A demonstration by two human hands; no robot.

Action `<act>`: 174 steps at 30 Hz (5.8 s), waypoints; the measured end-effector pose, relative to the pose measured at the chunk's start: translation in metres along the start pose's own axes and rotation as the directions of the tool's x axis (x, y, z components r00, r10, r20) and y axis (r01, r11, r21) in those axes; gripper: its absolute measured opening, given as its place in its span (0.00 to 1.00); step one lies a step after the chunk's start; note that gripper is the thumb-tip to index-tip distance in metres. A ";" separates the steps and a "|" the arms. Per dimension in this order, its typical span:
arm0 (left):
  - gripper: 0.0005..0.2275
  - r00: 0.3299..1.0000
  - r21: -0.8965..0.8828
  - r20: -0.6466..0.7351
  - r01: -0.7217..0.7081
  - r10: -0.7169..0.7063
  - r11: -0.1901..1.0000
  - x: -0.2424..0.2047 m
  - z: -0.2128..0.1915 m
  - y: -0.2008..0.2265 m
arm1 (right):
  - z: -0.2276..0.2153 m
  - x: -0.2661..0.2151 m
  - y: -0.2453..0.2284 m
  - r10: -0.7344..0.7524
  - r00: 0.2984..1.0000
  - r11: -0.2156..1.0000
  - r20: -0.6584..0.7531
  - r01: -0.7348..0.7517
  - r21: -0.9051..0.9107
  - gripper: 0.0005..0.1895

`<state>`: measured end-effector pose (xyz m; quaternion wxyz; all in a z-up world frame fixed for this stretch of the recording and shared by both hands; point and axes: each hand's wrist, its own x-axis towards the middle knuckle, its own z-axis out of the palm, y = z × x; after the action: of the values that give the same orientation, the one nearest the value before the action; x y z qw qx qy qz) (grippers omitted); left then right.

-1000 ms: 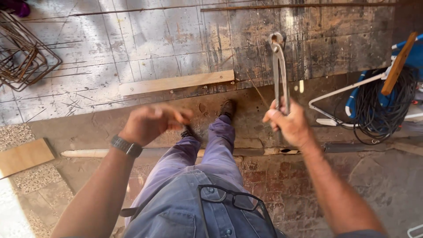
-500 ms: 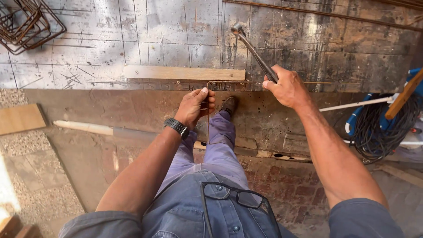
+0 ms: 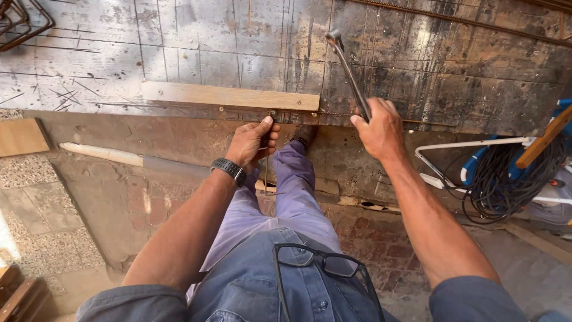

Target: The person bends a rectangular metal wire frame using a pair of metal tongs on a wooden workbench. They repeatedly position the wire frame against a wooden guide, grip it with the tongs, and bend it into shape. The person also moves a stack of similar wire frames aside to clear the workspace.

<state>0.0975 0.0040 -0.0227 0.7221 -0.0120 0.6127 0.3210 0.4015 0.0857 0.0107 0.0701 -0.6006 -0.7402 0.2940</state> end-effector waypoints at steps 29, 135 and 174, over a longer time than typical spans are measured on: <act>0.14 0.996 -0.015 -0.078 0.033 -0.034 0.999 0.003 0.009 -0.002 | -0.085 0.013 0.069 0.064 0.174 0.592 0.983 -0.799 0.103 0.29; 0.16 0.987 0.101 -0.152 -0.030 0.045 0.994 -0.003 0.014 0.001 | -0.028 -0.034 0.121 -0.033 -0.018 0.528 0.999 -0.849 0.002 0.22; 0.18 0.990 0.216 0.030 -0.143 0.140 0.966 0.003 -0.007 -0.003 | 0.153 -0.178 -0.157 0.219 0.689 -0.433 0.691 -0.566 0.701 0.15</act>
<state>0.0931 0.0003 -0.0277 0.6989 0.1131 0.6380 0.3028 0.2462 -0.1500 0.0122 0.2955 -0.5048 0.0563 0.8091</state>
